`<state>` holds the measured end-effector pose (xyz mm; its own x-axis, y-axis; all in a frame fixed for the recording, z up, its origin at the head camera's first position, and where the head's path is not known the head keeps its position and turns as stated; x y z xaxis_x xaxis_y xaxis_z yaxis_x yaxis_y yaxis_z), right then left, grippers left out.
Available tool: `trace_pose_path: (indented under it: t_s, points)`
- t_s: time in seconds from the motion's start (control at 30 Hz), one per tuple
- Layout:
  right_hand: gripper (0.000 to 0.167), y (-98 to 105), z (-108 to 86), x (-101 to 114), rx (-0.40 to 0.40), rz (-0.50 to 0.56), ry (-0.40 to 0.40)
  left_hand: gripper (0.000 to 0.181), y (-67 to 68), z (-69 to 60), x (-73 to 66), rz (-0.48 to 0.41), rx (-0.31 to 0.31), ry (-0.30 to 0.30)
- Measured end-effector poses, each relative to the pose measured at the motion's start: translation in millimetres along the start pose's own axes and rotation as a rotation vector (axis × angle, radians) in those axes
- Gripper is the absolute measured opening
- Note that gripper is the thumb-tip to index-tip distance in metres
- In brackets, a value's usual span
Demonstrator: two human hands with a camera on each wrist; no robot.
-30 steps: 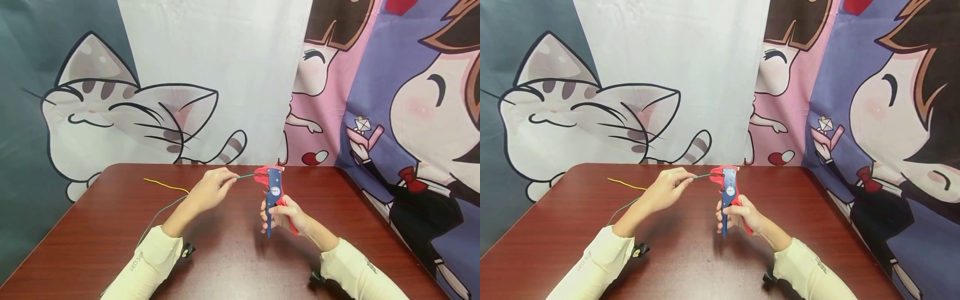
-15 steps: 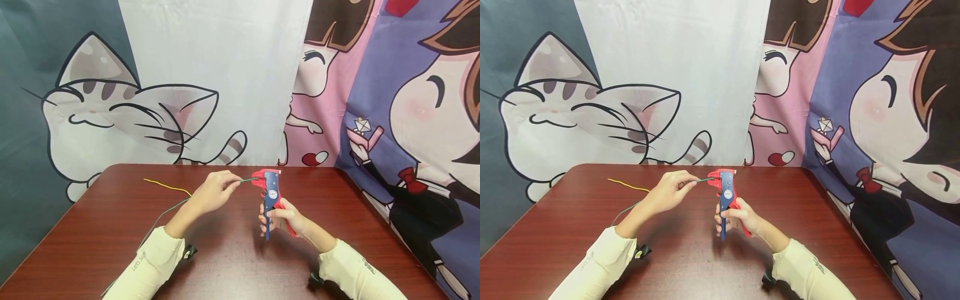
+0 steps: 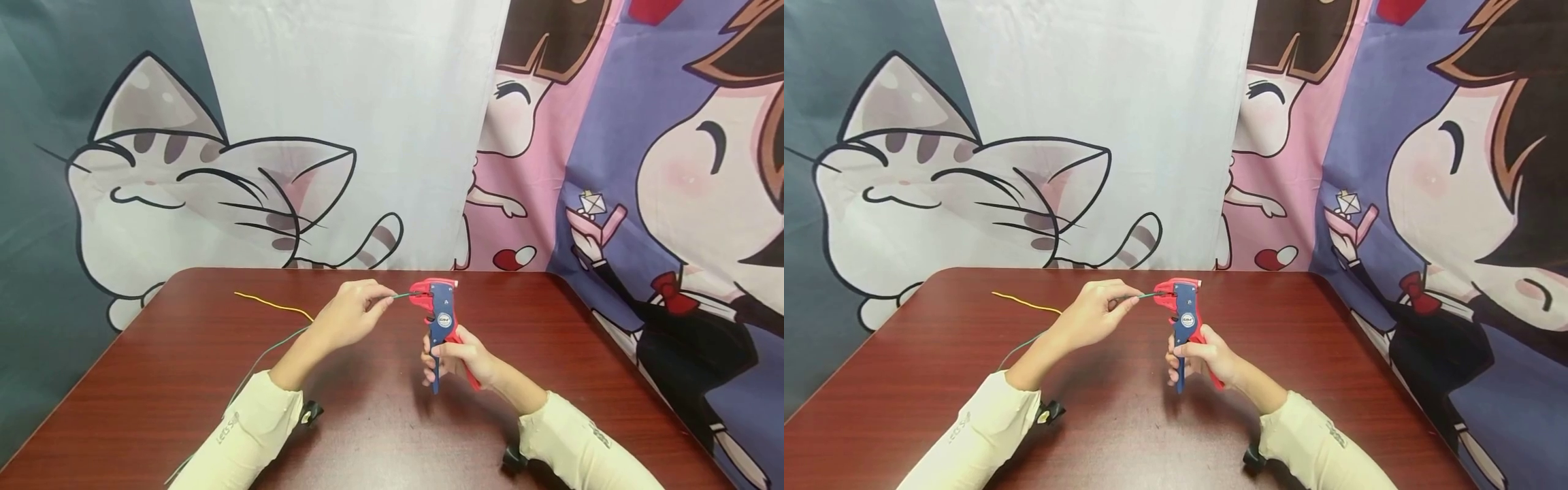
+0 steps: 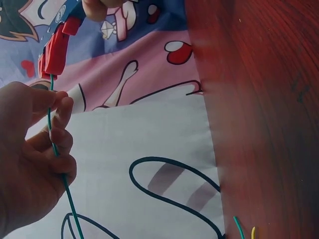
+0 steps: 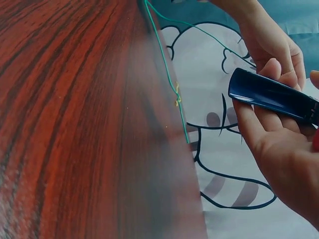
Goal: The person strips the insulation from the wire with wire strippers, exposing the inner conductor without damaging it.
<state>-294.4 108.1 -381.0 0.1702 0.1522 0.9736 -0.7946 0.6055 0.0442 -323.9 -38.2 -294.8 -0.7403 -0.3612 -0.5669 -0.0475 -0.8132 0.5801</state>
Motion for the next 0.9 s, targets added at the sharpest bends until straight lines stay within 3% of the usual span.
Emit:
trace_pose_path:
  t_s: [0.5, 0.77, 0.9]
  points:
    - [0.019, -4.8, 0.2, -2.6, 0.004, -0.008, 0.02, 0.013, -2.3, -1.8, -0.8, 0.013, 0.007, 0.01]
    - [0.017, -8.4, -2.3, -1.9, -0.005, 0.074, -0.015, 0.011, 2.0, -2.0, -11.7, 0.001, -0.032, -0.078]
    - [0.019, -11.6, -4.1, -0.6, 0.003, 0.084, -0.019, 0.009, 2.8, -1.7, -14.5, 0.013, -0.054, -0.092]
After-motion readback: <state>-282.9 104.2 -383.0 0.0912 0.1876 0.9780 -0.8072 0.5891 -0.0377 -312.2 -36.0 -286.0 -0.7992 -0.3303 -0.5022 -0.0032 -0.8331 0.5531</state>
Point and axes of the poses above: each hand's wrist, its own z-axis towards the middle knuckle, its own y-axis out of the back of the hand, x = y × z, the point moved 9 cm from there along z, towards the middle knuckle, and after that the axes turned 14 degrees about -z, right-handed, at the moved point
